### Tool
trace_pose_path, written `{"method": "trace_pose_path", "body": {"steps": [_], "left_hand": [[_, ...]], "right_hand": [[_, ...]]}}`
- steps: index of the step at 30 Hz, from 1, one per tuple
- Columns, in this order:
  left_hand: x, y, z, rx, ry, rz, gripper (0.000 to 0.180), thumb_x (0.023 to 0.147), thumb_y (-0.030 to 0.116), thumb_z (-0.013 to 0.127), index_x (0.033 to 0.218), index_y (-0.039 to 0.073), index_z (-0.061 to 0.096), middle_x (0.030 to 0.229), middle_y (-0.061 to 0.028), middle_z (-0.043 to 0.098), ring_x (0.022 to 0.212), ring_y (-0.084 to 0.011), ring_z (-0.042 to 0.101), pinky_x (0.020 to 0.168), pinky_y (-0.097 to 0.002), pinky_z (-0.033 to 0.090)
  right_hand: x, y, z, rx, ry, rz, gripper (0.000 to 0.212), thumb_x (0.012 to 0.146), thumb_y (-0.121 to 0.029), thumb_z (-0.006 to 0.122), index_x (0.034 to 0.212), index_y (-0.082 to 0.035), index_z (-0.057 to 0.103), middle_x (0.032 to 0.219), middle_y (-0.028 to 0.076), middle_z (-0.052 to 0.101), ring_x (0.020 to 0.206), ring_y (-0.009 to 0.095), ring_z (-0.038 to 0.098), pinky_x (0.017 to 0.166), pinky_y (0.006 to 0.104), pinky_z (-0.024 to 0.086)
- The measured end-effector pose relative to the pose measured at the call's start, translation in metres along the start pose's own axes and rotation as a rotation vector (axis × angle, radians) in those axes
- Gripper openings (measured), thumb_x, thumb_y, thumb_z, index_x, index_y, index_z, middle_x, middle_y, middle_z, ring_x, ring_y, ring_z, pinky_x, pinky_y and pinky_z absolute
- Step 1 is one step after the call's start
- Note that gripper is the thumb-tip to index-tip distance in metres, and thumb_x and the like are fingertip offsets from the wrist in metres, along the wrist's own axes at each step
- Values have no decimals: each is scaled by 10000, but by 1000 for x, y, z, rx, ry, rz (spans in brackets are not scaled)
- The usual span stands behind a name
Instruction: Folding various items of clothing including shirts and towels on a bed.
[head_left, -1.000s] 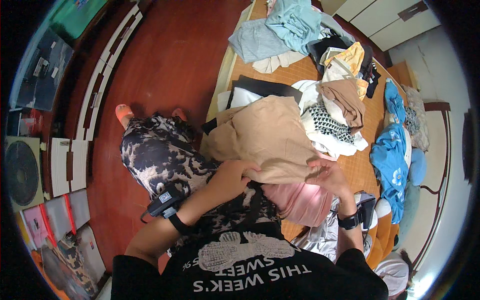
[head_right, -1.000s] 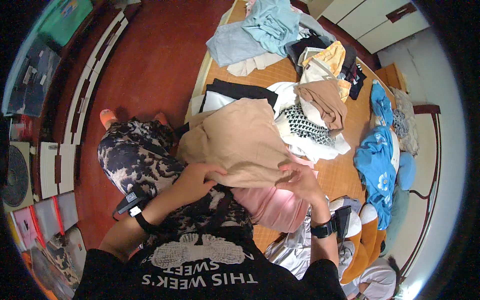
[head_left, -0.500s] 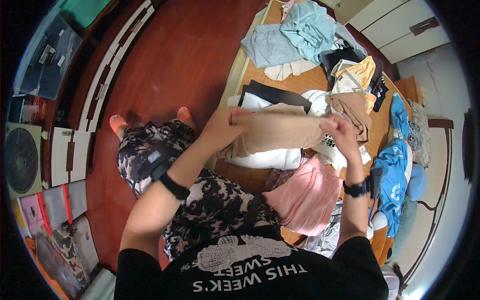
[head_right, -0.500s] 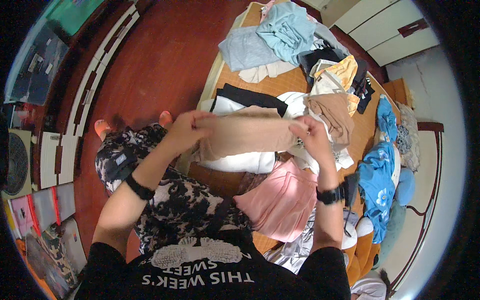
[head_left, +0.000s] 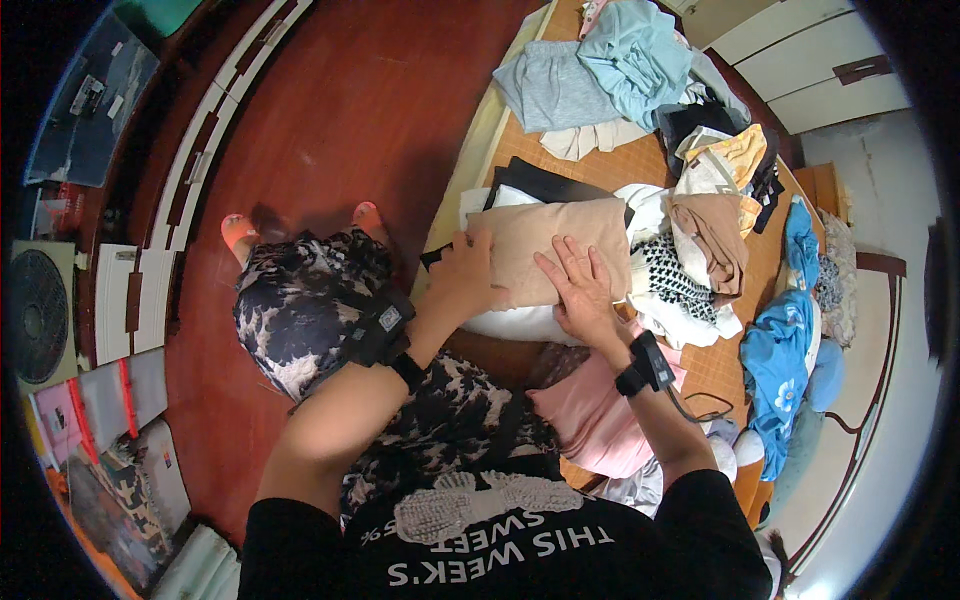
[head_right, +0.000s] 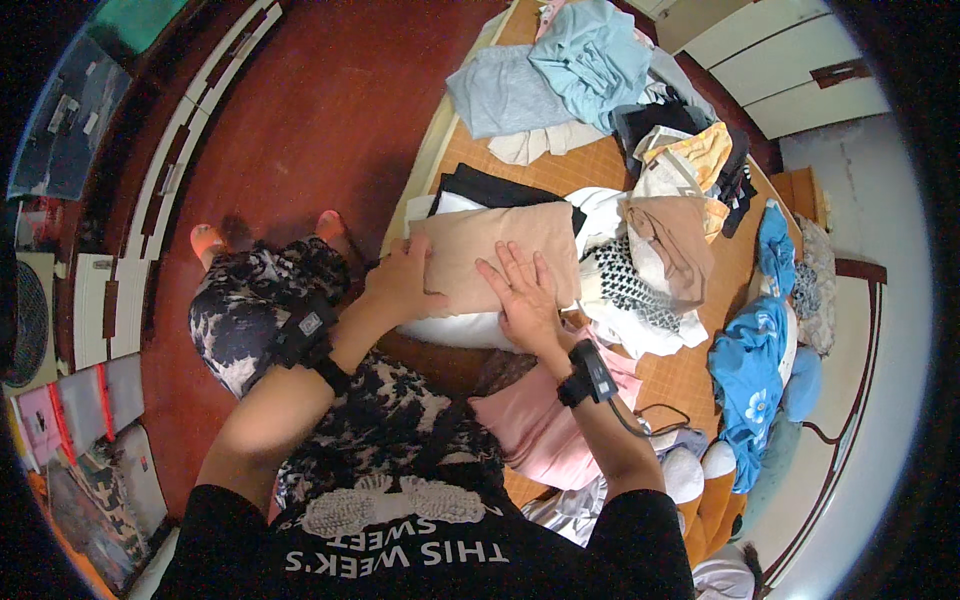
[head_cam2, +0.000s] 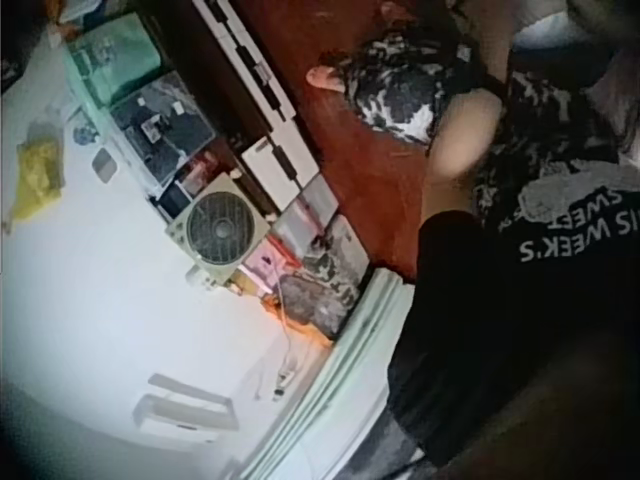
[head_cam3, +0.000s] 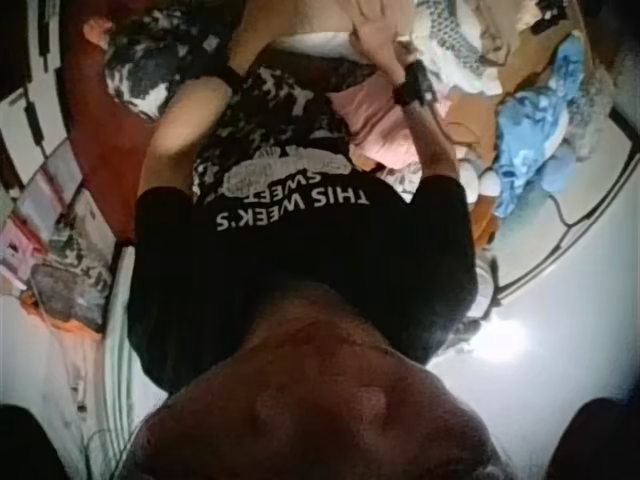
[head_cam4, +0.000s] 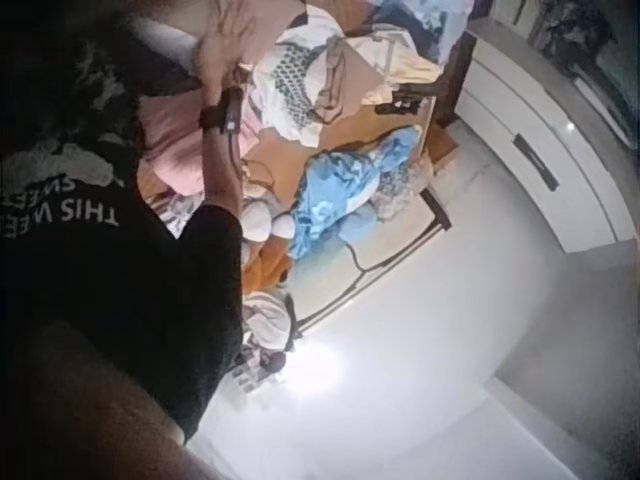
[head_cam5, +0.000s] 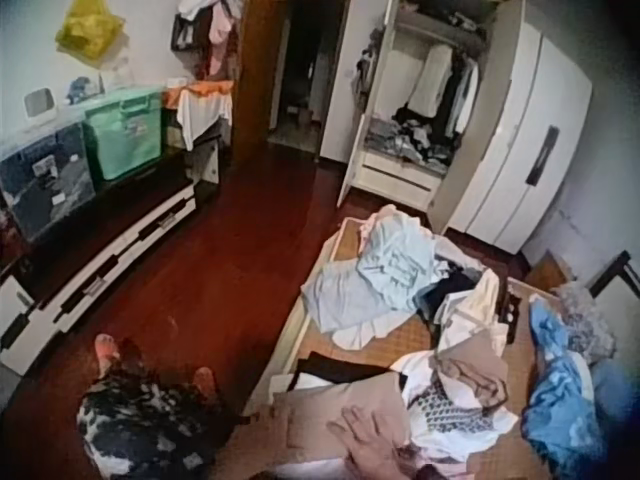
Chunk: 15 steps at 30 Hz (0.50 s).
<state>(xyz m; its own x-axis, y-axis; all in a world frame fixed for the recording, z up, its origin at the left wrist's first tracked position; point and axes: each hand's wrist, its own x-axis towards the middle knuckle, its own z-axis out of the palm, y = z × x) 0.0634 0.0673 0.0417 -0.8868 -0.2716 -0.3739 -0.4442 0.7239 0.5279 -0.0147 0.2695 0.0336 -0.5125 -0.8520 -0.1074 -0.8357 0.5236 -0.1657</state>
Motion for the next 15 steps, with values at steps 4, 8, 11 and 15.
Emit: {"method": "trace_pose_path", "body": {"steps": [4,8,11,15], "left_hand": [[15,-13,8,-109,-115,-33,682,575,206,765,1143,115,398,1117,-220,462,1002,-407,538,850,-443,464],[24,-17,-5,-165,-50,-56,637,594,198,752,1131,107,420,1103,-217,475,1017,-398,533,877,-443,447],[24,-10,-1,206,292,146,553,614,196,743,1084,92,469,1053,-173,500,1020,-345,516,896,-432,413],[-3,8,11,-19,277,664,395,685,182,677,1031,83,514,1001,-116,510,990,-297,491,891,-426,384]], "right_hand": [[4,11,28,-68,47,18,755,659,14,590,1359,-184,387,1431,151,309,1336,299,282,1073,499,208],[6,25,35,-64,113,0,689,690,65,509,1332,-167,426,1394,141,373,1312,275,333,1056,460,269],[7,35,29,31,135,18,599,699,66,498,1260,-143,504,1319,128,470,1254,266,417,1015,415,347],[15,30,0,209,19,50,488,701,55,505,1152,-113,586,1219,123,559,1172,280,501,955,371,417]]}}
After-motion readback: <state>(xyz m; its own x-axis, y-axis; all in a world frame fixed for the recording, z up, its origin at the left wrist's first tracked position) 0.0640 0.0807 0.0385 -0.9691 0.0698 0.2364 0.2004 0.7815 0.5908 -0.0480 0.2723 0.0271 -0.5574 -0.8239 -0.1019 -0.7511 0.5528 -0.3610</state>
